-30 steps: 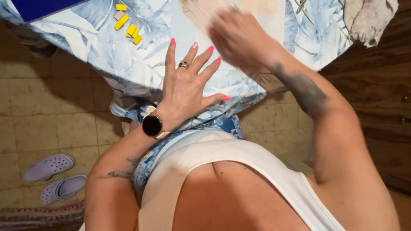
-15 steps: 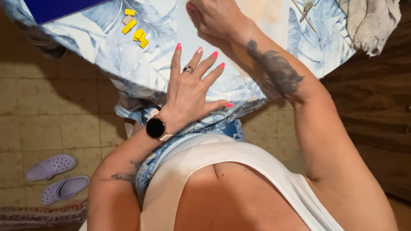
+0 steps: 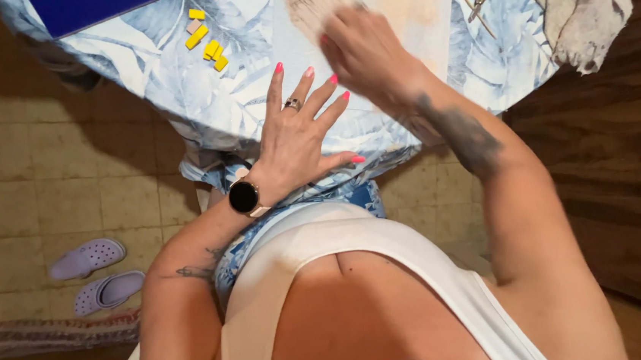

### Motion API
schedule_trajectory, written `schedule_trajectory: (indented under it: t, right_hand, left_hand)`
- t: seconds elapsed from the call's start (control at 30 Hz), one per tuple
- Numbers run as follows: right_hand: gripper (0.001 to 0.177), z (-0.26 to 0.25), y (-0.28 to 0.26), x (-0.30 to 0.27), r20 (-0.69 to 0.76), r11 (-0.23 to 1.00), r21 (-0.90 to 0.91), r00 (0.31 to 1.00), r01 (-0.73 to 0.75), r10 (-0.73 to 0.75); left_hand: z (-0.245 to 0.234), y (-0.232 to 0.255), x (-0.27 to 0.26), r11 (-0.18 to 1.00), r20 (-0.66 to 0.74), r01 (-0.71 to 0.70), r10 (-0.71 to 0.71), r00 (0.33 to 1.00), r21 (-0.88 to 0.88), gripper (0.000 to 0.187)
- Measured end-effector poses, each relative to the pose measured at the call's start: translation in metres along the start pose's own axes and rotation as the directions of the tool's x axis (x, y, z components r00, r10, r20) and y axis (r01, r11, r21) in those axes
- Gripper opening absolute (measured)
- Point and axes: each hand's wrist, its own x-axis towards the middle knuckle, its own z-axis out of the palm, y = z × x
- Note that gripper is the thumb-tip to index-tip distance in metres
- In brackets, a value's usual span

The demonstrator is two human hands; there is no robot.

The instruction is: Decorating a white cylindrical container by gluing small colorful tiles onto its surface to create a mosaic pattern.

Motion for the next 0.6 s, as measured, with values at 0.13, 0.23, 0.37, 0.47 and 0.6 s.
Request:
schedule_trajectory:
  t: [0.13,0.23,0.37,0.47,0.6]
  right_hand:
    - [0.017,0.034,0.037,0.042,-0.095,0.99,-0.097,0.989,0.106,-0.115]
    - [0.019,0.015,0.02,0.007,-0.008,0.991,-0.083,0.995,0.102,-0.103]
    - [0.014,-0.008,0.007,-0.067,0.06,0.99,-0.135,0.998,0.031,-0.023]
    - [0.016,0.003,0.017,-0.084,0.029,0.963,-0.268,0.999,0.028,-0.021]
    - [0.021,-0.006,-0.004,-0.018,0.002,0.999,-0.035,1.0,0.02,-0.02]
  left_hand:
    - [-0.004,-0.001,0.003,0.999,-0.037,-0.01,0.009,0.999,-0.038,0.074]
    - [-0.003,0.0,0.0,0.999,-0.022,-0.009,0.008,1.0,-0.044,0.073]
    - [0.004,-0.001,0.001,0.999,-0.025,0.013,-0.014,1.0,-0.049,0.074]
    - [0.005,0.0,0.001,0.994,-0.068,0.019,-0.026,0.997,-0.107,0.074]
    - [-0.002,0.001,0.0,1.0,-0.046,-0.014,0.013,0.999,-0.023,0.076]
